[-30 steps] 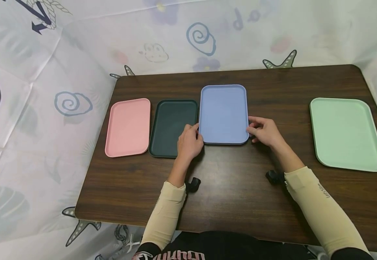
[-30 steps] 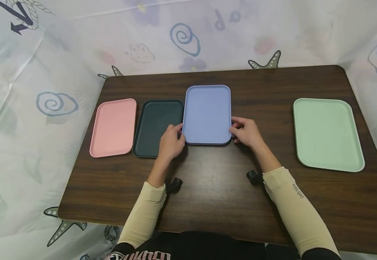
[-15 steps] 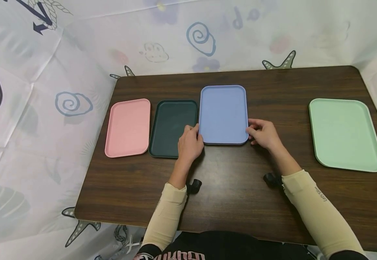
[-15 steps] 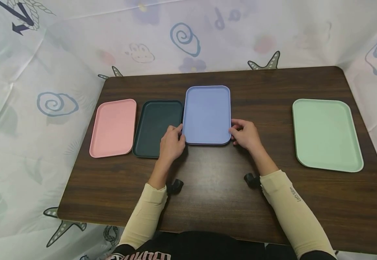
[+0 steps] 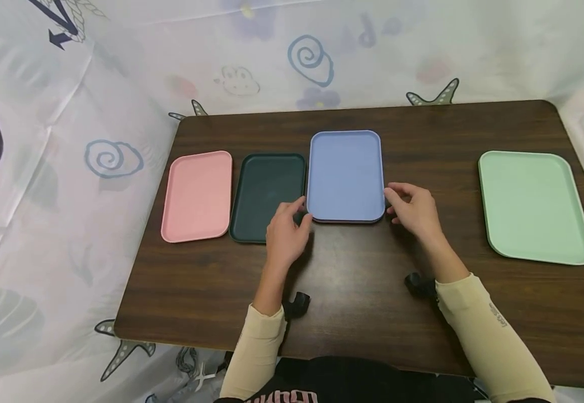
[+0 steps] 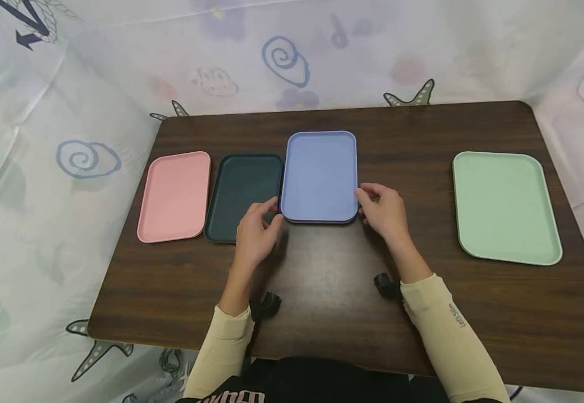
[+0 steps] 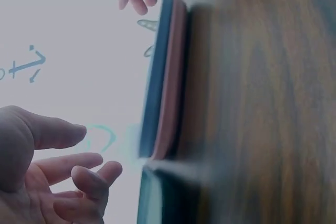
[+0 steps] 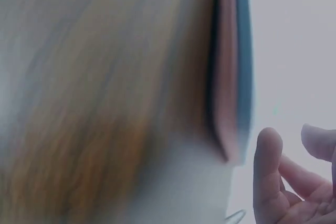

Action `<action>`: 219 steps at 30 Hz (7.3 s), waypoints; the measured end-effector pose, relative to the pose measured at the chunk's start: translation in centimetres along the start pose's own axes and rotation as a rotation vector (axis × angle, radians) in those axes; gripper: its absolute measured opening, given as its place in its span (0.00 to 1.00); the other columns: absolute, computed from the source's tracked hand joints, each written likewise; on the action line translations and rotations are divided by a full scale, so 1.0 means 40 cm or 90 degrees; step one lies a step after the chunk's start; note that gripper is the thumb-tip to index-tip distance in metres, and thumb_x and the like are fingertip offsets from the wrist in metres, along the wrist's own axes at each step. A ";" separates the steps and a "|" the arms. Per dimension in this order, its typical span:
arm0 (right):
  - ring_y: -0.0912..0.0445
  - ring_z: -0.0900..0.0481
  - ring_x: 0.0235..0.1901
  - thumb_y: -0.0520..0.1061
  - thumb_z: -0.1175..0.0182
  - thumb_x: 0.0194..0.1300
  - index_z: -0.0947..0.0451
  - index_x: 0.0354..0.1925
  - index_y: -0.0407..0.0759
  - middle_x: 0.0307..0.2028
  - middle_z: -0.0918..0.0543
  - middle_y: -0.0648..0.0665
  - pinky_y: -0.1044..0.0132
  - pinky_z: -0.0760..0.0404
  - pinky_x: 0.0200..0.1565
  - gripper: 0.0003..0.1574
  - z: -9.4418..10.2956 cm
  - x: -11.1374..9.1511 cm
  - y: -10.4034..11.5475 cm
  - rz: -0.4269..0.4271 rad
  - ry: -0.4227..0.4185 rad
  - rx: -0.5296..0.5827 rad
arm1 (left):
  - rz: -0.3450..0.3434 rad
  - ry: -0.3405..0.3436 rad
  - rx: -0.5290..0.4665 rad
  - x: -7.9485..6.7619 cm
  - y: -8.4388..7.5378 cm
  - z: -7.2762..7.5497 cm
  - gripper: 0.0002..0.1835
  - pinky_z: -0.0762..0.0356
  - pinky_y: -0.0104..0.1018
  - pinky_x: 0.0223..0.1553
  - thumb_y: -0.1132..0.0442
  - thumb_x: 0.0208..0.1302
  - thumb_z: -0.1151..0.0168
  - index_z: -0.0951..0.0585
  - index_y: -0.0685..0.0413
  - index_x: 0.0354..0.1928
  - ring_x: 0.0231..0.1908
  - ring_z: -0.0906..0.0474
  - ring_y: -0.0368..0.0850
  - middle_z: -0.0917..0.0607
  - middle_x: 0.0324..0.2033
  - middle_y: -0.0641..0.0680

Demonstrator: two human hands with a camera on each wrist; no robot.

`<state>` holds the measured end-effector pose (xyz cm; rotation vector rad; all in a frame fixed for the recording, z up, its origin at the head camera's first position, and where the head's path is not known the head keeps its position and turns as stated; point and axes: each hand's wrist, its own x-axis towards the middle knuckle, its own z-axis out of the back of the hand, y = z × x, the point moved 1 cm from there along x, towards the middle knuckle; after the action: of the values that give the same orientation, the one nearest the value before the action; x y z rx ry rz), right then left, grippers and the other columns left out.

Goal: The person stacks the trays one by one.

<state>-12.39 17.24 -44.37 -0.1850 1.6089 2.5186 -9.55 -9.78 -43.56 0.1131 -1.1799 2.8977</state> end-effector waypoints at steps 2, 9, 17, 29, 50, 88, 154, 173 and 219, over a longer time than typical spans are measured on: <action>0.45 0.17 0.32 0.56 0.45 0.69 0.24 0.58 0.38 0.43 0.18 0.36 0.62 0.18 0.27 0.29 -0.011 -0.015 0.022 0.028 0.019 -0.015 | -0.004 -0.020 -0.009 -0.015 0.003 0.021 0.20 0.35 0.37 0.19 0.57 0.65 0.42 0.21 0.47 0.59 0.17 0.33 0.40 0.20 0.44 0.46; 0.40 0.17 0.34 0.47 0.43 0.69 0.25 0.57 0.34 0.41 0.17 0.32 0.55 0.18 0.30 0.24 -0.117 -0.080 0.081 0.068 0.238 0.033 | 0.066 -0.114 0.002 -0.095 0.080 0.105 0.16 0.36 0.39 0.23 0.57 0.65 0.42 0.18 0.44 0.54 0.18 0.32 0.41 0.20 0.37 0.43; 0.45 0.22 0.53 0.48 0.46 0.71 0.36 0.67 0.33 0.61 0.28 0.34 0.56 0.17 0.36 0.32 -0.233 -0.120 0.096 0.110 0.462 0.048 | 0.306 -0.159 0.078 -0.169 0.202 0.183 0.16 0.29 0.52 0.37 0.52 0.66 0.44 0.17 0.47 0.50 0.37 0.23 0.51 0.16 0.38 0.49; 0.46 0.16 0.40 0.48 0.44 0.70 0.41 0.70 0.37 0.59 0.25 0.35 0.65 0.20 0.35 0.36 -0.328 -0.131 0.112 0.105 0.359 0.051 | 0.315 -0.113 0.103 -0.100 0.250 0.194 0.22 0.28 0.56 0.41 0.48 0.66 0.45 0.19 0.51 0.56 0.42 0.22 0.55 0.16 0.38 0.52; 0.55 0.19 0.49 0.47 0.43 0.68 0.33 0.67 0.44 0.59 0.24 0.41 0.55 0.22 0.48 0.31 -0.326 -0.137 0.121 0.137 0.244 0.021 | 0.332 -0.123 0.024 -0.094 0.272 0.213 0.14 0.35 0.43 0.32 0.52 0.67 0.44 0.18 0.55 0.35 0.31 0.29 0.52 0.23 0.28 0.55; 0.51 0.18 0.33 0.38 0.39 0.64 0.33 0.65 0.37 0.43 0.27 0.38 0.49 0.18 0.36 0.32 -0.119 -0.147 0.125 0.055 0.237 0.239 | 0.134 0.093 -0.453 -0.138 0.117 0.201 0.15 0.42 0.28 0.19 0.74 0.67 0.48 0.30 0.64 0.55 0.17 0.40 0.36 0.24 0.32 0.54; 0.53 0.16 0.34 0.36 0.39 0.64 0.36 0.65 0.32 0.44 0.27 0.32 0.59 0.17 0.34 0.33 -0.016 -0.288 -0.092 0.031 0.167 0.164 | 0.012 0.149 0.009 -0.185 0.055 0.038 0.17 0.32 0.33 0.26 0.57 0.62 0.38 0.22 0.48 0.53 0.22 0.29 0.34 0.23 0.30 0.41; 0.50 0.18 0.33 0.35 0.43 0.67 0.41 0.69 0.33 0.40 0.28 0.32 0.57 0.17 0.35 0.35 -0.016 -0.227 -0.080 0.027 0.173 0.180 | -0.007 0.180 -0.009 -0.122 0.046 0.028 0.34 0.33 0.33 0.26 0.55 0.59 0.34 0.31 0.55 0.67 0.23 0.32 0.39 0.24 0.35 0.51; 0.55 0.22 0.34 0.35 0.48 0.69 0.42 0.70 0.37 0.41 0.31 0.39 0.57 0.17 0.37 0.33 0.000 -0.058 -0.034 -0.016 0.138 0.173 | 0.006 0.147 -0.051 0.026 0.041 -0.020 0.35 0.33 0.35 0.29 0.55 0.62 0.36 0.34 0.52 0.69 0.25 0.30 0.42 0.25 0.37 0.51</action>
<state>-9.86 17.69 -45.16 -0.4547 1.9949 2.2952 -10.71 -10.42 -45.19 -0.2209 -1.2524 2.7715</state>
